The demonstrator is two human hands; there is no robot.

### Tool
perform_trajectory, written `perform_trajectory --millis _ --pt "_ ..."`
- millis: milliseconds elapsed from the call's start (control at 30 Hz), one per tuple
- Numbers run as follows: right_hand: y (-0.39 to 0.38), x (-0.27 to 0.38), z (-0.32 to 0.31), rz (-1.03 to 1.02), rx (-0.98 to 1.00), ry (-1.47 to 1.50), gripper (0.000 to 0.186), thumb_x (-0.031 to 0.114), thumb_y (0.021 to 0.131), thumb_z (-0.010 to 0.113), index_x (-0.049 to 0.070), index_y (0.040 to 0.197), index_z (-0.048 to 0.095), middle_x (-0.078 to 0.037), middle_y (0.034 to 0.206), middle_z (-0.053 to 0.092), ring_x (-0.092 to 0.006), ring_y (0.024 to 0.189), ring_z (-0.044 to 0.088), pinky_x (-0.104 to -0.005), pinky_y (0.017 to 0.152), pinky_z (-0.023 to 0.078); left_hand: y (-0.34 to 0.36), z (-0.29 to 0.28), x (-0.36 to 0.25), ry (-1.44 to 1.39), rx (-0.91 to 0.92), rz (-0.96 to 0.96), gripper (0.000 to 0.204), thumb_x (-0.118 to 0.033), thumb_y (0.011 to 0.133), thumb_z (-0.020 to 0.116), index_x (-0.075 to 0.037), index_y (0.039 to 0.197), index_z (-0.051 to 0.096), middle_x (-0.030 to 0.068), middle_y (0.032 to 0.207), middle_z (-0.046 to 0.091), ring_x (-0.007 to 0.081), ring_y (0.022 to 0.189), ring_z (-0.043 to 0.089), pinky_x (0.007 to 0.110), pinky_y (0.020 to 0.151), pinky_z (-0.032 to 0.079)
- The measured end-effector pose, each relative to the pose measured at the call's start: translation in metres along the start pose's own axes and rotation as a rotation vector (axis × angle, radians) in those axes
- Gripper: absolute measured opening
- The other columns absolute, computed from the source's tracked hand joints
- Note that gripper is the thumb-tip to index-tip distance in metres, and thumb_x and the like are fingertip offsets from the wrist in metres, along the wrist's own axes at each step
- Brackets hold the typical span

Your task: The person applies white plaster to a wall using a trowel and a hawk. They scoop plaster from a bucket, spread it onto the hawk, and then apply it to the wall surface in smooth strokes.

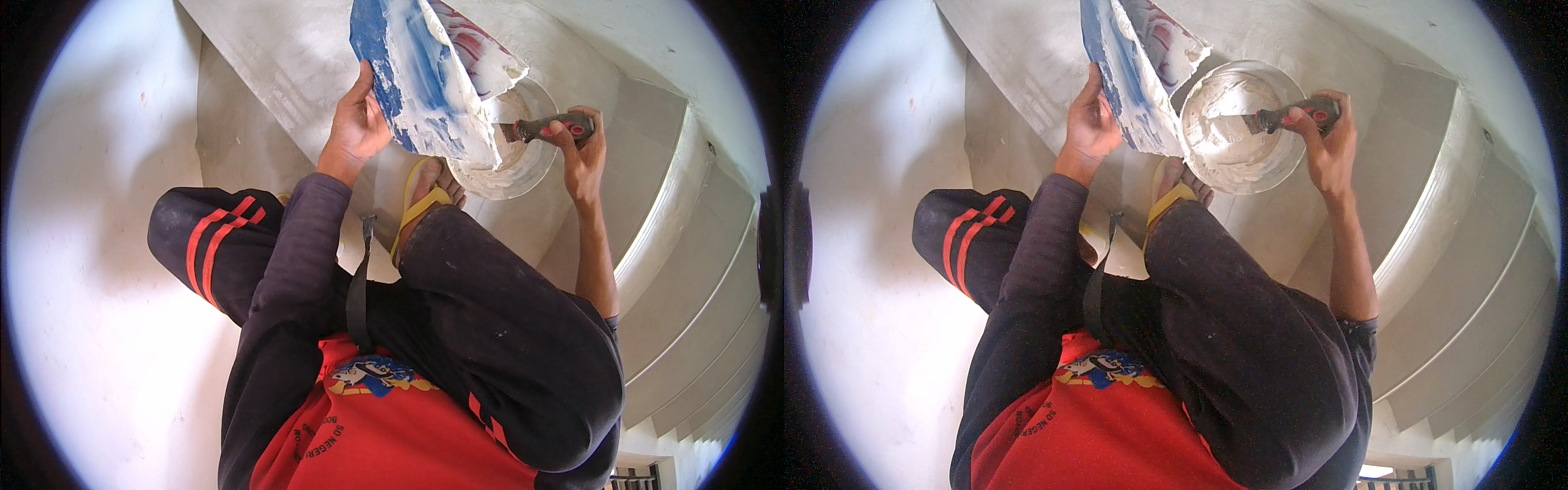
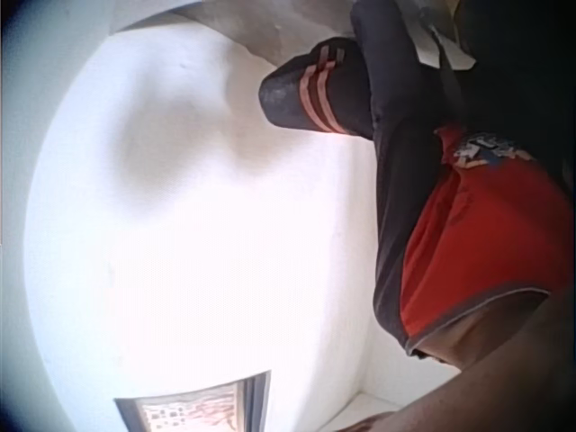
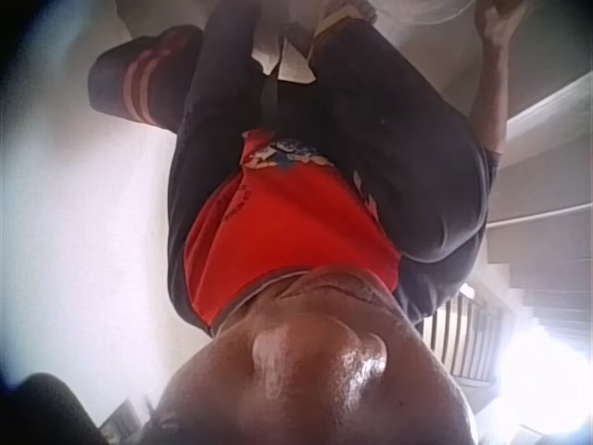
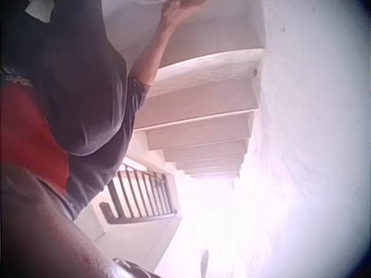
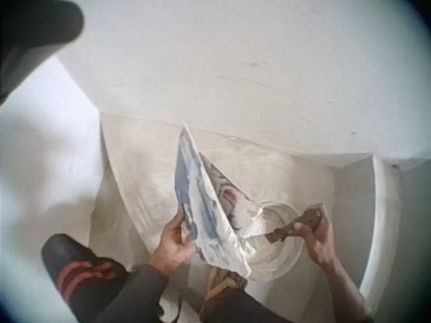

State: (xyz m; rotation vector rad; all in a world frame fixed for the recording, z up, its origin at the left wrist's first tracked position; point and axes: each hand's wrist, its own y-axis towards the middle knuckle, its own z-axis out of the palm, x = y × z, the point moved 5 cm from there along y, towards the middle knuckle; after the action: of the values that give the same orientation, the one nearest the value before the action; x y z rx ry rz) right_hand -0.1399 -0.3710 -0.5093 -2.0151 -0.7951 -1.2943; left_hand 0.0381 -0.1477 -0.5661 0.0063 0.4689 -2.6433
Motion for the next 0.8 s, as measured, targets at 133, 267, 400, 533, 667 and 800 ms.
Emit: perform_trajectory --millis 133,267,400,533,667,800 --pt "-0.012 -0.01 -0.002 -0.014 -0.012 0.083 0.032 0.016 0.084 0.066 -0.002 0.103 0.047 -0.01 0.084 0.061 -0.0154 0.078 0.061 -0.0283 0.071 0.049 0.002 0.001 0.004 -0.03 0.015 -0.019 0.038 -0.031 0.096 0.044 -0.006 0.124 0.051 0.0088 0.123 0.056 0.0236 0.113 0.054 0.041 0.099 0.04" --pt "-0.022 -0.004 0.008 0.029 0.08 0.095 0.033 0.016 0.084 0.066 -0.001 0.104 0.046 -0.009 0.084 0.06 -0.0159 0.079 0.061 -0.0287 0.072 0.049 0.003 0.005 0.005 -0.016 0.029 -0.025 0.038 -0.032 0.096 0.044 -0.007 0.124 0.051 0.0082 0.124 0.056 0.0233 0.113 0.054 0.041 0.099 0.04" --pt "-0.026 -0.011 0.012 0.074 0.071 0.179 0.035 0.017 0.084 0.067 -0.001 0.106 0.046 -0.009 0.087 0.059 -0.0171 0.08 0.061 -0.0294 0.073 0.051 0.003 0.007 0.01 0.0 0.04 -0.039 0.038 -0.032 0.095 0.044 -0.008 0.125 0.05 0.0071 0.125 0.056 0.0225 0.114 0.053 0.041 0.1 0.038" --pt "-0.021 -0.016 0.005 0.17 0.039 0.258 0.035 0.017 0.084 0.066 -0.001 0.107 0.046 -0.01 0.089 0.057 -0.0176 0.08 0.062 -0.0314 0.074 0.054 0.004 0.009 0.014 0.038 0.058 -0.066 0.039 -0.033 0.095 0.045 -0.01 0.126 0.049 0.0063 0.126 0.055 0.022 0.115 0.052 0.042 0.102 0.037" --pt "-0.016 -0.024 -0.002 0.221 0.057 0.263 0.031 0.017 0.087 0.062 -0.001 0.107 0.047 -0.01 0.09 0.056 -0.0177 0.08 0.062 -0.0341 0.073 0.056 0.002 0.009 0.012 0.093 0.003 -0.047 0.04 -0.034 0.095 0.044 -0.01 0.127 0.049 0.0059 0.126 0.055 0.022 0.116 0.051 0.042 0.102 0.036" --pt "-0.014 -0.03 -0.005 0.267 0.052 0.323 0.028 0.018 0.088 0.058 -0.001 0.107 0.047 -0.011 0.091 0.056 -0.0186 0.081 0.062 -0.0349 0.074 0.056 0.0 0.006 0.011 0.129 -0.077 -0.018 0.04 -0.034 0.095 0.044 -0.01 0.127 0.049 0.0055 0.126 0.054 0.0219 0.117 0.051 0.042 0.102 0.036"
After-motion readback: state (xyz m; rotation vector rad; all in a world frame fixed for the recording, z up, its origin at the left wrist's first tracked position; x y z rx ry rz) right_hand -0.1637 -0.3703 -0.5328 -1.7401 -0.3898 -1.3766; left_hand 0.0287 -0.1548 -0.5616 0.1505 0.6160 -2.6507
